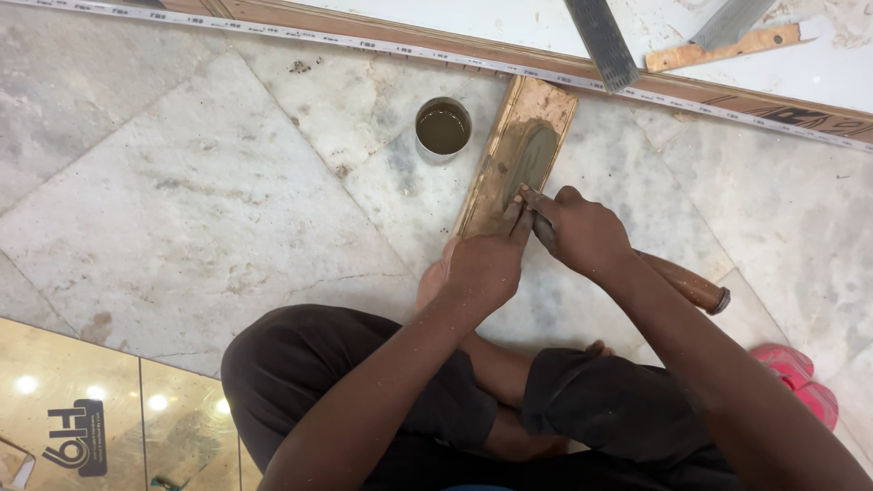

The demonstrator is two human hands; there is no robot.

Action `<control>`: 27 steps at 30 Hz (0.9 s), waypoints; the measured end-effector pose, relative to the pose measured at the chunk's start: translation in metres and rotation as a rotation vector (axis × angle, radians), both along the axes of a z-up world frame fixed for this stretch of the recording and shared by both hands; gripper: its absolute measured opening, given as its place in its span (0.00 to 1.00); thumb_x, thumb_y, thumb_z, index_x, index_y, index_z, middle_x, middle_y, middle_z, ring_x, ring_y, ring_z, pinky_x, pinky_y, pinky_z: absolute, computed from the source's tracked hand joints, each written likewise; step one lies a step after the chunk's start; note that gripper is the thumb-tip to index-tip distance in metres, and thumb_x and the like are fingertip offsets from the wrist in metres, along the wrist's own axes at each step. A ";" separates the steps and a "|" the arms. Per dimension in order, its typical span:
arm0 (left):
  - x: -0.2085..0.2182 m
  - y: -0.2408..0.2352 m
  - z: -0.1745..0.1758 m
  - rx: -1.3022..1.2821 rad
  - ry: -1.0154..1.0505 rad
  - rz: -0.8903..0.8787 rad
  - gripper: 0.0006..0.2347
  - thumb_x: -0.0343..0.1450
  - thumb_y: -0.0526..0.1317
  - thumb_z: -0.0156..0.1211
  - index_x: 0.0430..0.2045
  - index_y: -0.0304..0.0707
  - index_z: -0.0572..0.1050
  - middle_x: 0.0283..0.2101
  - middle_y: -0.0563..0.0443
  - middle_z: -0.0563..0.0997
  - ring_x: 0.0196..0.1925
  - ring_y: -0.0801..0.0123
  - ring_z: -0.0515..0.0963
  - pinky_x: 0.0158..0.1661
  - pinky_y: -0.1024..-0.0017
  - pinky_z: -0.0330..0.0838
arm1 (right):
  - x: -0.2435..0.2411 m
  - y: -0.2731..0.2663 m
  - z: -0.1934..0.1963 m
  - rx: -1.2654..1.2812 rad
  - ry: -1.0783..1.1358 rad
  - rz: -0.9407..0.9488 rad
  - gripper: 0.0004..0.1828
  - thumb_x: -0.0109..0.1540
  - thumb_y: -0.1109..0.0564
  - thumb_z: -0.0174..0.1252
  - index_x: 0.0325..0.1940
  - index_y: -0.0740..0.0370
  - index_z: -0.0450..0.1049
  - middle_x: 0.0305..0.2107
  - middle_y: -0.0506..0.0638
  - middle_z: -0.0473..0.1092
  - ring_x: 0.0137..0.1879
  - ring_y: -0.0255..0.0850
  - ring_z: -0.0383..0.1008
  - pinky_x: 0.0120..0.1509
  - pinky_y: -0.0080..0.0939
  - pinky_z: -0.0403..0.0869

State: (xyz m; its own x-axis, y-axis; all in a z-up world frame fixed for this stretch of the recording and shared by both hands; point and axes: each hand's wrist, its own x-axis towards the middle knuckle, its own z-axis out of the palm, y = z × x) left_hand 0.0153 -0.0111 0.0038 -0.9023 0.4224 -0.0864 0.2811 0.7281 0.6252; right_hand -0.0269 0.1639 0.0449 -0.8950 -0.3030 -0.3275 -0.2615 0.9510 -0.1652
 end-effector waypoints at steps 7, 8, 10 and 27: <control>-0.083 0.026 0.004 -0.063 -0.085 0.009 0.30 0.68 0.31 0.52 0.70 0.41 0.59 0.75 0.50 0.60 0.44 0.52 0.85 0.42 0.56 0.80 | -0.066 0.010 -0.002 0.054 0.128 -0.036 0.18 0.68 0.47 0.53 0.62 0.44 0.75 0.37 0.62 0.71 0.35 0.61 0.77 0.39 0.60 0.77; -0.072 0.023 0.001 -0.064 -0.070 0.006 0.30 0.67 0.31 0.52 0.70 0.39 0.59 0.76 0.49 0.60 0.44 0.52 0.85 0.42 0.56 0.80 | -0.058 0.009 -0.004 0.072 0.129 -0.006 0.15 0.70 0.47 0.53 0.59 0.44 0.76 0.39 0.61 0.72 0.37 0.60 0.77 0.41 0.58 0.77; -0.042 0.010 -0.004 -0.035 -0.032 -0.023 0.30 0.66 0.32 0.53 0.69 0.36 0.59 0.76 0.47 0.59 0.45 0.51 0.85 0.40 0.56 0.80 | -0.036 0.007 -0.005 0.051 0.091 0.025 0.15 0.69 0.46 0.53 0.60 0.43 0.76 0.39 0.61 0.72 0.37 0.60 0.77 0.41 0.58 0.77; 0.027 -0.006 0.017 -0.148 -0.060 -0.064 0.30 0.69 0.34 0.55 0.71 0.39 0.62 0.67 0.48 0.68 0.42 0.54 0.85 0.57 0.49 0.71 | 0.031 -0.008 0.001 -0.023 -0.060 -0.034 0.24 0.66 0.46 0.52 0.68 0.38 0.69 0.38 0.62 0.71 0.34 0.61 0.77 0.39 0.58 0.78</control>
State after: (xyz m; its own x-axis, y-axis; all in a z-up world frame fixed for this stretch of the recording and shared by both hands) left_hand 0.0424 -0.0171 0.0203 -0.8651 0.4579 -0.2047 0.2955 0.7950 0.5297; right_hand 0.0038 0.1561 0.0462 -0.8840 -0.2806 -0.3739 -0.2180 0.9550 -0.2010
